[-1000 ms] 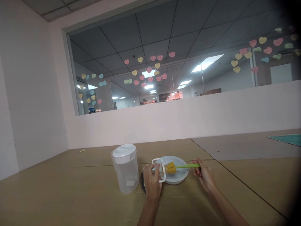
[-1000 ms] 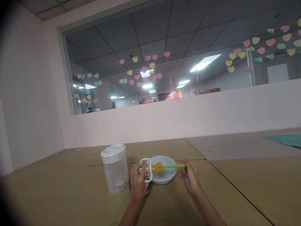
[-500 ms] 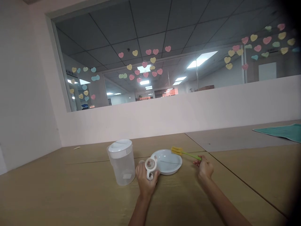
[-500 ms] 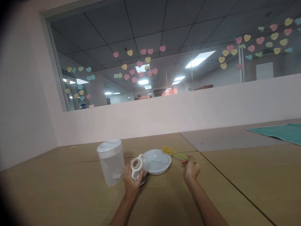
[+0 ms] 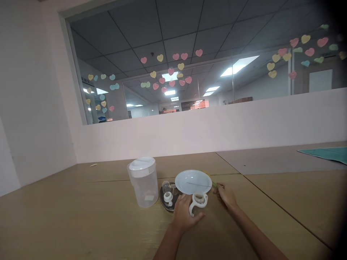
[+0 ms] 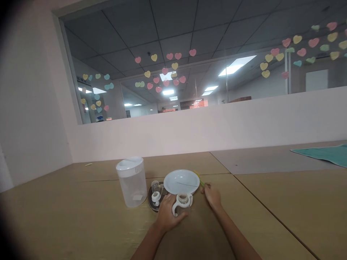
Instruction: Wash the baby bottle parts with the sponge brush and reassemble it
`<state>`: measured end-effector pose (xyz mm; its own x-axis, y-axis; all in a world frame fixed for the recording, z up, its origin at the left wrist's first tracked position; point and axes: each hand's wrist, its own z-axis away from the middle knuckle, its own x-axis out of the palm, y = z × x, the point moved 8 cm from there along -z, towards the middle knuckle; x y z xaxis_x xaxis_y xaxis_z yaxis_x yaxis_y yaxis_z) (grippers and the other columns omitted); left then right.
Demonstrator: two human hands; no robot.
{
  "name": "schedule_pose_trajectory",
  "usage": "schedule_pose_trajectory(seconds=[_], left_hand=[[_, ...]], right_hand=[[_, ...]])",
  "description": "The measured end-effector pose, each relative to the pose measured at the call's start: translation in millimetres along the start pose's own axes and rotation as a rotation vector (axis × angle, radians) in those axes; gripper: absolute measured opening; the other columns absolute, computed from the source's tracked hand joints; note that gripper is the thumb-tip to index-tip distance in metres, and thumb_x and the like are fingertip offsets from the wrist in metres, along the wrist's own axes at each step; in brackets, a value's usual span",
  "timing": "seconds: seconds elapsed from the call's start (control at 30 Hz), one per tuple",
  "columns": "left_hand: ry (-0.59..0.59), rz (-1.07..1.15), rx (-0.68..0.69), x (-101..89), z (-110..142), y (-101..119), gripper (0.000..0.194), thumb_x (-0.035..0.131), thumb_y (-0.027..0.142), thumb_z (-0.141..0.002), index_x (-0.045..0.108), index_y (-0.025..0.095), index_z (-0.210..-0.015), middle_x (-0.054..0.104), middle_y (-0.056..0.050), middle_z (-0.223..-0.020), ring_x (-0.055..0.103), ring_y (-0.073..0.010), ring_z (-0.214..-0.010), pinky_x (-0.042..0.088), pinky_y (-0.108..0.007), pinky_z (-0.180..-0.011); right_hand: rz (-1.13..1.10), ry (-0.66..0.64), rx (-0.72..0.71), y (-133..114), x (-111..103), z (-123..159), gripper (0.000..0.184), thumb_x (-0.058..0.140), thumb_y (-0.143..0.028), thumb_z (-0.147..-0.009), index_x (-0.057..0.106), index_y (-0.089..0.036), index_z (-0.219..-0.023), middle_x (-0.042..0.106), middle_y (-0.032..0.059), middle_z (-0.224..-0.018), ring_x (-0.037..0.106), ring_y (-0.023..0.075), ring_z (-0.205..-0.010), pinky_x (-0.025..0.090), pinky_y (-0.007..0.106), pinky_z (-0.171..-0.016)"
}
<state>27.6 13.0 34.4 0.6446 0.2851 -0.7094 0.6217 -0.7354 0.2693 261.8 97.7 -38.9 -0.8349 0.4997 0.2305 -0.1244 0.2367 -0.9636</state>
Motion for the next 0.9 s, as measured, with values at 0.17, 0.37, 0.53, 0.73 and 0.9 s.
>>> schedule_pose_trajectory(seconds=[0.17, 0.37, 0.53, 0.73, 0.9], left_hand=[[0.000, -0.016, -0.006, -2.5, 1, -9, 0.055, 0.061, 0.057, -0.066, 0.056, 0.023, -0.109, 0.062, -0.008, -0.104, 0.053, -0.0266, -0.095, 0.041, -0.040, -0.083], [0.167, 0.030, 0.020, -26.4, 5, -25, 0.039, 0.042, 0.051, -0.081, 0.058, 0.019, -0.094, 0.059, -0.005, -0.077, 0.052, -0.0196, -0.076, 0.037, -0.033, -0.073], [0.200, -0.276, -0.302, -31.2, 5, -74, 0.028, 0.033, 0.025, -0.087, 0.060, 0.019, -0.083, 0.061, -0.006, -0.088, 0.052, -0.0200, -0.088, 0.036, -0.033, -0.079], [-0.052, -0.481, -0.475, -11.1, 6, -103, 0.029, 0.037, 0.024, -0.083, 0.064, 0.019, -0.094, 0.057, -0.008, -0.115, 0.043, -0.0254, -0.111, 0.031, -0.039, -0.091], [-0.153, -0.510, -0.463, -6.5, 0, -103, 0.031, 0.040, 0.032, -0.080, 0.065, 0.019, -0.094, 0.061, -0.011, -0.108, 0.045, -0.0297, -0.106, 0.031, -0.043, -0.088]], right_hand=[[0.599, -0.123, -0.093, -11, 17, 12, 0.012, 0.056, -0.015, -0.063, 0.063, -0.017, -0.053, 0.065, 0.0063, -0.059, 0.059, 0.0183, -0.062, 0.032, 0.024, -0.057], [0.950, -0.163, -0.167, -22, 22, 19, 0.026, 0.044, -0.023, -0.078, 0.066, -0.015, -0.065, 0.068, 0.0144, -0.077, 0.062, 0.0243, -0.077, 0.034, 0.027, -0.061], [0.968, -0.095, -0.356, -45, 25, 28, 0.041, 0.025, -0.035, -0.089, 0.063, -0.017, -0.093, 0.068, 0.0113, -0.089, 0.062, 0.0206, -0.080, 0.035, 0.025, -0.059], [0.933, -0.313, -0.567, -46, 55, 45, 0.041, 0.028, -0.041, -0.089, 0.063, -0.021, -0.084, 0.067, 0.0046, -0.071, 0.061, 0.0176, -0.066, 0.034, 0.023, -0.056], [0.901, -0.313, -0.628, -47, 60, 48, 0.037, 0.034, -0.039, -0.086, 0.062, -0.020, -0.071, 0.063, 0.0032, -0.062, 0.055, 0.0148, -0.056, 0.032, 0.023, -0.054]])
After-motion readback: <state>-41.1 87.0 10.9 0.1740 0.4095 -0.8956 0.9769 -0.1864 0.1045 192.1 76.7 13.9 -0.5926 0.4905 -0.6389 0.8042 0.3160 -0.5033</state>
